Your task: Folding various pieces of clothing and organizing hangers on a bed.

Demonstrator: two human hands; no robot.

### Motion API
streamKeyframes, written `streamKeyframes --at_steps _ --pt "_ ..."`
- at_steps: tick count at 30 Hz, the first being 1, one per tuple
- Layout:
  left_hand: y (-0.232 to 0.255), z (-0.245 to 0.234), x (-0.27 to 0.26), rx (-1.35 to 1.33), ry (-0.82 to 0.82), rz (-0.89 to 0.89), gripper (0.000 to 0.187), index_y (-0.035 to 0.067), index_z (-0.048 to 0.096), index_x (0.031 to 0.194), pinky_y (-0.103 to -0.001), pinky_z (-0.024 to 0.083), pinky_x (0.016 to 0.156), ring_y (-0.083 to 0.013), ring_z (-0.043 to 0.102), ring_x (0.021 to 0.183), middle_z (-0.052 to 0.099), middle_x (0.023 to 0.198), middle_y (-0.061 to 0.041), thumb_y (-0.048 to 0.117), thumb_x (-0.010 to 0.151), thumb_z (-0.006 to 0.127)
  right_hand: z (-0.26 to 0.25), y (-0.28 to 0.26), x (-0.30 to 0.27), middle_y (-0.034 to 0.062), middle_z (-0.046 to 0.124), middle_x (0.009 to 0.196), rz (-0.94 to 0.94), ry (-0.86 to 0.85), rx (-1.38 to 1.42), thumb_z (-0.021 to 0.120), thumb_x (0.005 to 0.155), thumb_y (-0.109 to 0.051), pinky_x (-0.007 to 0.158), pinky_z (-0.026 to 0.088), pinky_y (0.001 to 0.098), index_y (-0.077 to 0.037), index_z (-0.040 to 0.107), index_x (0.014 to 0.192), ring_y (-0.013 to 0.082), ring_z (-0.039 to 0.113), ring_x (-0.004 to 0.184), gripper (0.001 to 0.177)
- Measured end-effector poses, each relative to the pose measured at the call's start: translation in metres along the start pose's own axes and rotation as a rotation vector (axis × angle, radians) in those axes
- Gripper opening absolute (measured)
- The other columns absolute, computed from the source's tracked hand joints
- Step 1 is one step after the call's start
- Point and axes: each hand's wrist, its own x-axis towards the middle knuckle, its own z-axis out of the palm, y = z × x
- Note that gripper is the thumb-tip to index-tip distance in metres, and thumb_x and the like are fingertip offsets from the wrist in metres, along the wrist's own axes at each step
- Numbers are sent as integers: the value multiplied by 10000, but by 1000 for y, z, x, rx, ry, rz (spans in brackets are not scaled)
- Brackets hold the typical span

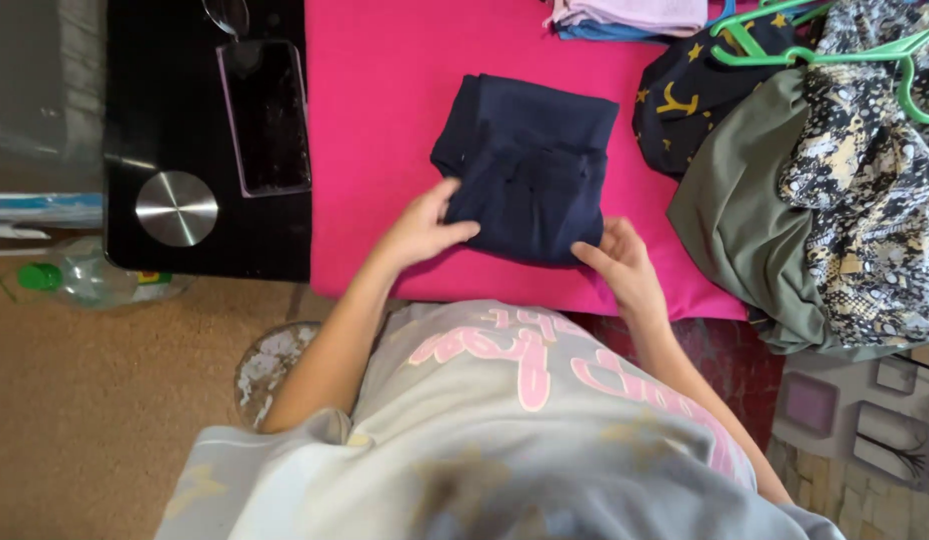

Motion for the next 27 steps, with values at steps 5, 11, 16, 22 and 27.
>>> streamKeyframes --at_steps 5,11,16,22,27 --pt "26 8 17 96 101 84 564 -16 551 1310 -354 565 861 -215 698 1033 715 1130 -171 262 889 804 33 -48 10 35 725 1000 -11 -8 -91 773 871 -21 818 553 270 -69 513 1210 109 679 905 430" --pt "36 16 48 128 412 -22 323 -26 558 1209 -436 506 716 -337 680 801 632 859 -242 268 1085 602 16 -22 60 136 687 982 -485 378 -496 619 1186 -212 879 545 349 -5 571 1179 255 662 884 213" --pt "0 18 62 516 507 2 405 -13 467 1366 -512 489 802 -450 634 982 633 1106 -281 223 1061 590 18 -21 73 278 678 1070 -49 339 -918 658 1075 -349 879 483 480 -15 488 1349 453 672 1060 464" --pt "102 32 38 838 476 325 574 174 498 1471 -732 173 1183 -448 250 1506 346 1608 -154 308 952 706 53 -106 36 246 247 1717 -606 294 -1118 641 1077 -216 1300 212 572 -8 249 1669 458 237 1591 739" --pt "38 51 64 901 254 392 592 213 439 1587 -763 145 1175 -411 215 1552 268 1679 -134 378 1040 597 57 -29 66 194 195 1726 -512 124 -1254 578 1037 -309 1254 144 657 -44 262 1653 419 161 1607 742"
